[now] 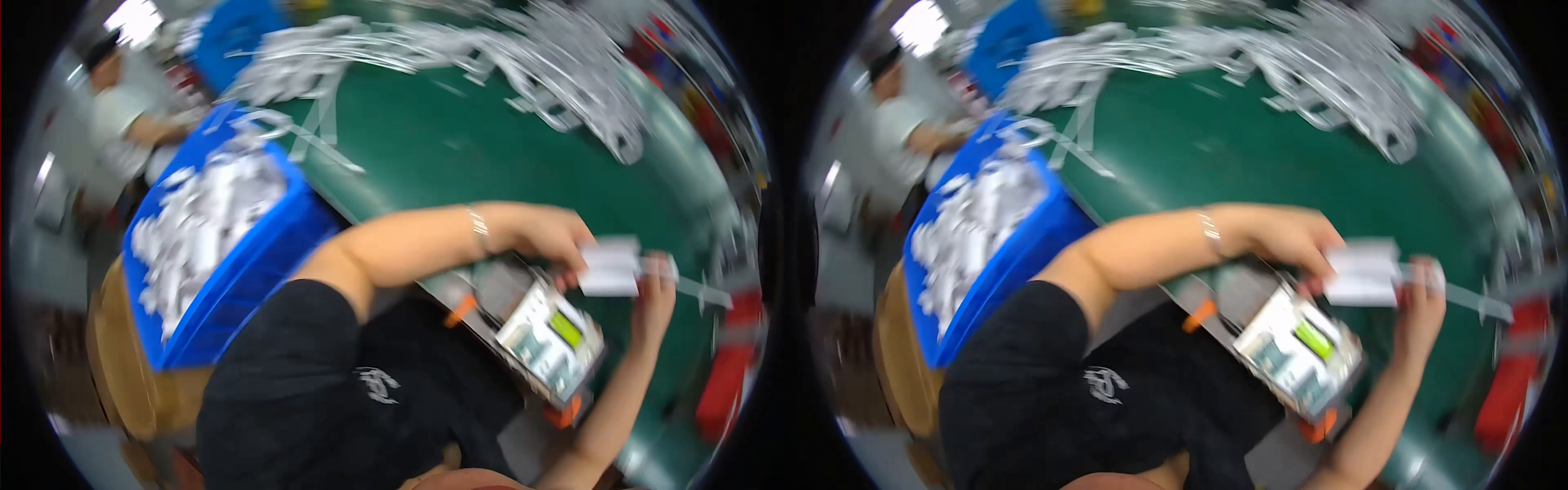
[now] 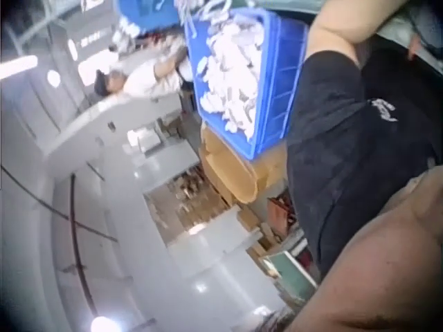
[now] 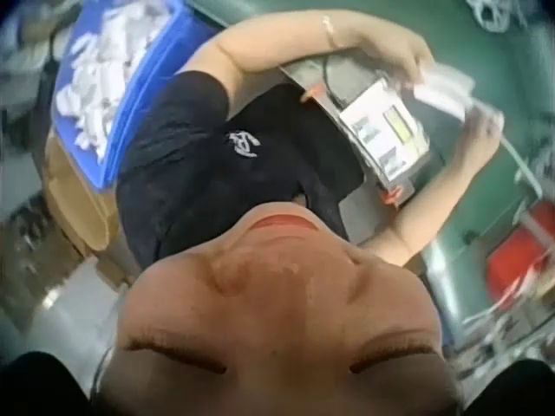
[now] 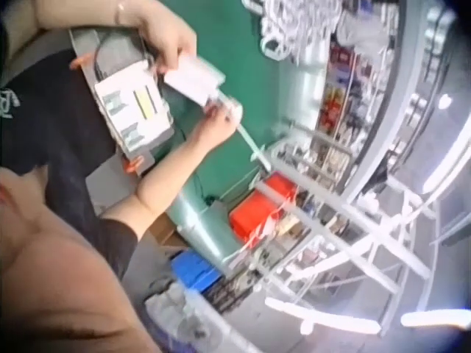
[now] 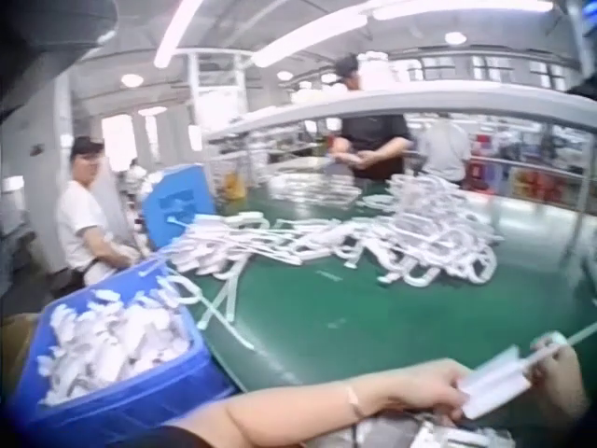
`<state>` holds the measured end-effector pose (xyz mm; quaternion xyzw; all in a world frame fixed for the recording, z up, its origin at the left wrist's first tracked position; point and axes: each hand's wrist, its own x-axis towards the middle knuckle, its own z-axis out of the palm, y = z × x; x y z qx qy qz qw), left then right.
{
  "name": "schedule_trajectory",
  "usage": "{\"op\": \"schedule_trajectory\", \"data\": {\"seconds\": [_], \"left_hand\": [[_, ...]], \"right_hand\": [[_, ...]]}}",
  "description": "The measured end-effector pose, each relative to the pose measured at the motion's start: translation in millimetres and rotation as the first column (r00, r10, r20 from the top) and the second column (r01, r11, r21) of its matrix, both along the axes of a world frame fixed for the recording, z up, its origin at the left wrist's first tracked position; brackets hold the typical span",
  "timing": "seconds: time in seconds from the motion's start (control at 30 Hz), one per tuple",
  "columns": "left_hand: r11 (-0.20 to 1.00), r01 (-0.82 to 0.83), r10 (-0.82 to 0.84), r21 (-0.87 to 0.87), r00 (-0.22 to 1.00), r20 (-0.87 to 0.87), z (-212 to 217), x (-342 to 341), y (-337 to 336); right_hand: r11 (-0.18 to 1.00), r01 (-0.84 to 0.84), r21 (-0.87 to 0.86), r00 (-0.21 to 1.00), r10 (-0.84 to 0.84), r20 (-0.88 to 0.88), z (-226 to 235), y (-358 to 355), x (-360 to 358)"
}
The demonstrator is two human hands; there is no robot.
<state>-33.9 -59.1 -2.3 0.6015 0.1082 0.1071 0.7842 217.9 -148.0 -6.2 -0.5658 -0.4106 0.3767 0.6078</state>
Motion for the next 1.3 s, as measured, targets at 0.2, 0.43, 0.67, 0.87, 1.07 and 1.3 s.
{"op": "schedule_trajectory", "data": {"seconds": [0.2,0.43,0.67,0.87,1.07,1.3], "left_hand": [[0.987,-0.151,0.156,0.047,0.978,-0.138,19.3,-1.4,-26.4],[0.931,-0.311,0.328,0.190,0.942,-0.069,16.6,12.2,-50.6],[0.904,-0.403,0.414,-0.145,0.909,0.057,13.6,6.7,-39.4],[0.994,-0.103,0.100,-0.019,0.985,-0.137,15.5,-8.2,5.7],[0.998,-0.020,0.031,0.052,0.975,-0.219,5.5,-3.6,5.3],[0.999,0.036,-0.033,0.023,0.991,-0.131,20.8,-19.8,3.3]], "right_hand": [[0.810,0.041,0.585,0.916,-0.264,0.301,27.8,-11.8,-43.4],[0.753,-0.446,0.484,0.083,-0.504,0.860,25.2,-43.9,-78.8],[0.693,-0.652,0.308,0.067,-0.352,0.934,27.2,-27.9,-100.7],[0.835,-0.436,0.335,0.152,-0.299,0.942,35.0,-27.3,-84.8],[0.837,-0.477,0.268,0.331,-0.111,0.937,19.1,-25.6,-73.0],[0.891,-0.424,0.161,0.047,-0.156,0.987,29.3,-19.0,-82.8]]}}
